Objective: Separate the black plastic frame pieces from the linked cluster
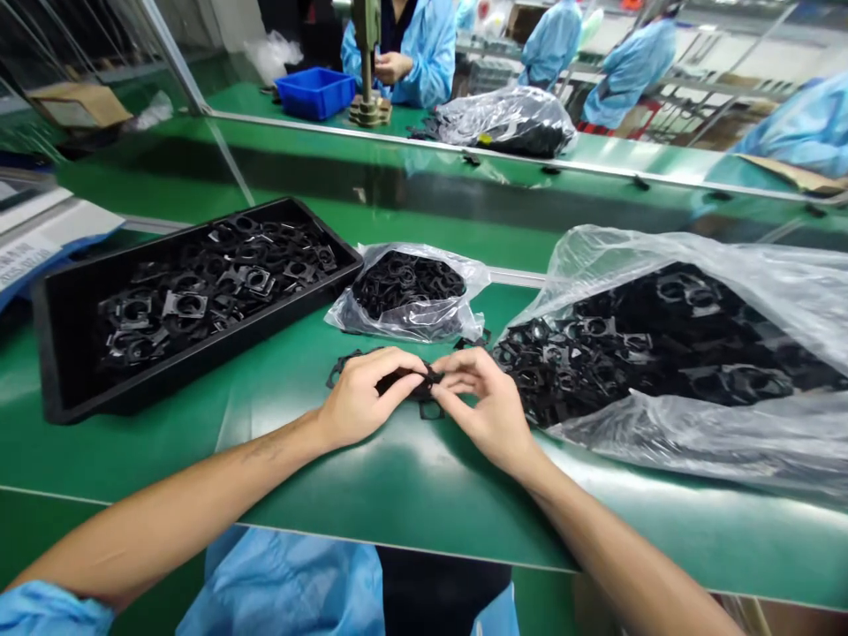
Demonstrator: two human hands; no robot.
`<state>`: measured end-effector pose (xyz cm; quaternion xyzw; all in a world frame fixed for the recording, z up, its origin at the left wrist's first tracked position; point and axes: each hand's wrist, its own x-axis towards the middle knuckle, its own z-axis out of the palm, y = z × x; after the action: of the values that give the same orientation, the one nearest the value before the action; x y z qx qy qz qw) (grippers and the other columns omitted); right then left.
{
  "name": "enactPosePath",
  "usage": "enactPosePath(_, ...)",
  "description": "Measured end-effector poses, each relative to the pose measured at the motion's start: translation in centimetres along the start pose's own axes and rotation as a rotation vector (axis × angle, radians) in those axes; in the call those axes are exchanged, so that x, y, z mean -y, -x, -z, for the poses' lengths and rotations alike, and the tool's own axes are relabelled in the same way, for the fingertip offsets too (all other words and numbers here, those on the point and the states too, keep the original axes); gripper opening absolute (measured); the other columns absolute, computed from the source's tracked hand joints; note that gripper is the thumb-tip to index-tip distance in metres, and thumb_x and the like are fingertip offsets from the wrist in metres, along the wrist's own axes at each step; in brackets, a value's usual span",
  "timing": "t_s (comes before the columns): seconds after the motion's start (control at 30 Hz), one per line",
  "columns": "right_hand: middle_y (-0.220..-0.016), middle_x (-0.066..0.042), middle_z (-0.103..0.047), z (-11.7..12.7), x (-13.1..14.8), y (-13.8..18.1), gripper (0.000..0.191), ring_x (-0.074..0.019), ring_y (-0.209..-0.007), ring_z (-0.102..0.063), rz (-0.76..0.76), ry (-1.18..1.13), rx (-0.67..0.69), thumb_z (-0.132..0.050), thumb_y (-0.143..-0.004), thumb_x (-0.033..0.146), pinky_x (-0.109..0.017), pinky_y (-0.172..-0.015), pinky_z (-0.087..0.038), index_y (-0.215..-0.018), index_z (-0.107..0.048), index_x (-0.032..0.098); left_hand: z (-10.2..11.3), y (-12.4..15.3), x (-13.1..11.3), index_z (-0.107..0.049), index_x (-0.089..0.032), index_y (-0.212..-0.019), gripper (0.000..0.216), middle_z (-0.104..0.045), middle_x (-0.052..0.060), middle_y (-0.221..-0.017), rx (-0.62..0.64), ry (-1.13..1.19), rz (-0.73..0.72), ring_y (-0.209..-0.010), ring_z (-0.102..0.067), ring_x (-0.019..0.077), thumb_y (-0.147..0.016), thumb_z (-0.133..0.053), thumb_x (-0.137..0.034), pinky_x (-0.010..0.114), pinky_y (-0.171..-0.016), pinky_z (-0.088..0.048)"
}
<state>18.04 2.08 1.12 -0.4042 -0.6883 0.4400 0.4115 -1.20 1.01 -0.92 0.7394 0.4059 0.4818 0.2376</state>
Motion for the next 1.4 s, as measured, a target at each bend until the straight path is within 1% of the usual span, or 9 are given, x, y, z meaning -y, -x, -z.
enactPosePath(0.1, -0.082, -0.002, -0.072, 0.1, 0.1, -0.1, 0.028, -0.0140, -0.067, -0.071, -0.224, -0.255, 0.058, -0.079, -0.079, 0.033, -0.027, -0.064, -0.060, -0.098, -0.064, 0.019, -0.1, 0.2, 0.0, -0.070, -0.018, -0.094, 0.010, -0.076, 0.004, -0.088, -0.057, 0.038, 0.052, -0.078, -0.071, 0.0147, -0.094, -0.062, -0.024, 0.026, -0.077, -0.058)
enactPosePath(0.2, -0.070, -0.002, -0.071, 0.1, 0.2, -0.2, 0.034, -0.0161, -0.063, -0.072, -0.329, -0.370, 0.084, -0.084, -0.073, 0.041, -0.029, -0.064, -0.060, -0.089, -0.067, 0.017, -0.1, 0.2, -0.1, -0.071, -0.018, -0.094, 0.010, -0.075, 0.004, -0.090, -0.053, 0.041, 0.038, -0.081, -0.070, 0.0149, -0.094, -0.062, -0.023, 0.027, -0.078, -0.058)
enactPosePath(0.33, -0.067, -0.001, -0.071, 0.2, 0.7, -0.2, 0.037, -0.0167, -0.060, -0.072, -0.322, -0.374, -0.053, -0.089, -0.065, 0.044, -0.030, -0.064, -0.061, -0.083, -0.069, 0.017, 0.3, -0.1, -0.4, -0.072, -0.019, -0.095, 0.009, -0.071, 0.006, -0.096, -0.090, 0.000, -0.035, -0.091, -0.068, 0.0175, -0.093, -0.064, -0.022, 0.032, -0.084, -0.057)
enactPosePath(0.47, -0.065, 0.000, -0.070, 0.4, 1.1, -0.2, 0.037, -0.0156, -0.058, -0.071, -0.314, -0.389, -0.118, -0.091, -0.063, 0.042, -0.028, -0.062, -0.061, -0.080, -0.070, 0.018, 0.3, 0.0, -0.4, -0.070, -0.019, -0.095, 0.006, -0.068, 0.003, -0.088, -0.134, 0.040, -0.004, -0.080, -0.064, 0.0143, -0.092, -0.065, -0.021, 0.028, -0.075, -0.055)
enactPosePath(0.6, -0.066, -0.001, -0.070, 0.5, 1.1, -0.1, 0.039, -0.0163, -0.058, -0.071, -0.317, -0.387, -0.131, -0.091, -0.062, 0.044, -0.029, -0.063, -0.061, -0.081, -0.070, 0.018, 0.0, 0.3, -0.2, -0.065, -0.018, -0.097, 0.006, -0.068, 0.002, -0.086, -0.149, 0.108, 0.076, -0.078, -0.065, 0.0135, -0.092, -0.064, -0.023, 0.026, -0.073, -0.056)
enactPosePath(0.8, -0.067, -0.001, -0.070, 0.3, 0.8, 0.0, 0.040, -0.0178, -0.060, -0.074, -0.320, -0.383, -0.141, -0.092, -0.059, 0.044, -0.028, -0.061, -0.061, -0.079, -0.071, 0.017, 0.1, 0.2, -0.3, -0.063, -0.018, -0.089, 0.004, -0.066, 0.002, -0.087, -0.131, 0.107, 0.014, -0.081, -0.064, 0.0131, -0.090, -0.067, -0.019, 0.025, -0.076, -0.054)
enactPosePath(1.0, -0.070, -0.003, -0.072, 0.2, 1.0, 0.2, 0.047, -0.0222, -0.064, -0.077, -0.361, -0.346, -0.167, -0.093, -0.054, 0.050, -0.030, -0.063, -0.063, -0.078, -0.072, 0.015, 0.0, 0.3, -0.2, -0.064, -0.018, -0.111, 0.020, -0.066, 0.000, -0.087, -0.144, 0.087, 0.008, -0.077, -0.063, 0.0110, -0.092, -0.064, -0.016, 0.023, -0.076, -0.053)
enactPosePath(1.2, -0.068, -0.003, -0.072, 0.1, 1.1, 0.3, 0.047, -0.0222, -0.063, -0.077, -0.337, -0.328, -0.166, -0.092, -0.055, 0.052, -0.029, -0.063, -0.064, -0.078, -0.072, 0.016, 0.3, 0.1, -0.4, -0.068, -0.017, -0.098, 0.008, -0.070, 0.003, -0.090, -0.110, 0.023, -0.045, -0.082, -0.065, 0.0125, -0.092, -0.063, -0.015, 0.024, -0.077, -0.053)
enactPosePath(1.4, -0.067, -0.003, -0.072, 0.1, 1.0, 0.4, 0.033, -0.0207, -0.063, -0.076, -0.290, -0.256, -0.144, -0.087, -0.067, 0.042, -0.029, -0.064, -0.063, -0.077, -0.070, 0.017, 0.3, -0.1, -0.6, -0.071, -0.017, -0.093, 0.005, -0.069, 0.003, -0.084, -0.130, -0.026, -0.130, -0.079, -0.064, 0.0132, -0.089, -0.068, -0.015, 0.026, -0.074, -0.052)
